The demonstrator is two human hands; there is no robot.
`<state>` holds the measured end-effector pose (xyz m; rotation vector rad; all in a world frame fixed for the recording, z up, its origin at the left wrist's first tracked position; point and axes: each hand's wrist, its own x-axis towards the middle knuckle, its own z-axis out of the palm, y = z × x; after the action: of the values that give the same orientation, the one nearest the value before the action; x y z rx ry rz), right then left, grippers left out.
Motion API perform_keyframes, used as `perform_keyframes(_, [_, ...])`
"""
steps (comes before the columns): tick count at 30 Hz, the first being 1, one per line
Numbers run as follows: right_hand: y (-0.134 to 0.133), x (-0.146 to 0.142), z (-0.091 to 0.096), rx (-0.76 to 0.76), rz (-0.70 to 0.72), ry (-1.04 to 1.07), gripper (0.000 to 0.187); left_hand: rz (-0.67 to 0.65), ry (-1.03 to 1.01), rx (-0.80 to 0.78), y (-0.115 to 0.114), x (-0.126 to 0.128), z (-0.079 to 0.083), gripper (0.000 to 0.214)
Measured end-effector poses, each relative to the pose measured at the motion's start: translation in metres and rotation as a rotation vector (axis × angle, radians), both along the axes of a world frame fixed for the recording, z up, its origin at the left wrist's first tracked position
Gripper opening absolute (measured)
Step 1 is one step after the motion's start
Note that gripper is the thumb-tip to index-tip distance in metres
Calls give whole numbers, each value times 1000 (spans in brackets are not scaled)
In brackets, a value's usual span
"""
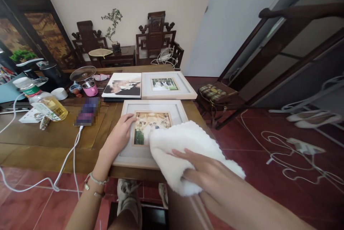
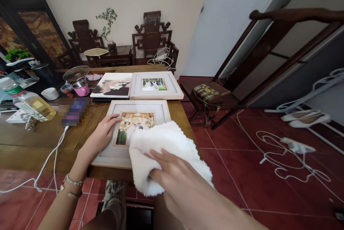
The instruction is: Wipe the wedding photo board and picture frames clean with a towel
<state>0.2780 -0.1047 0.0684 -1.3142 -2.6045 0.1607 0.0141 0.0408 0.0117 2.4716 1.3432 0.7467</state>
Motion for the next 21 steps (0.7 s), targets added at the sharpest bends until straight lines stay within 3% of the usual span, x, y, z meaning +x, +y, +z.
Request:
perform_keyframes(3, [26, -3, -9, 5, -63, -31, 50, 17, 47, 7, -1, 0, -3, 43])
perform_keyframes(8, [110, 1, -22, 182, -173, -60, 47, 13, 136, 0, -1, 2, -3, 47])
perform_keyframes(12, [153, -1, -24, 209, -149, -171, 49, 40, 173, -1, -3, 4, 1, 47])
perform_keyframes(15, [138, -12, -24, 154, -111, -280, 48, 63, 188, -5, -6, 8, 5, 46])
perform_keyframes(21, [35, -23, -9, -31, -10, -218, 36, 84, 227, -12, -7, 12, 7, 48])
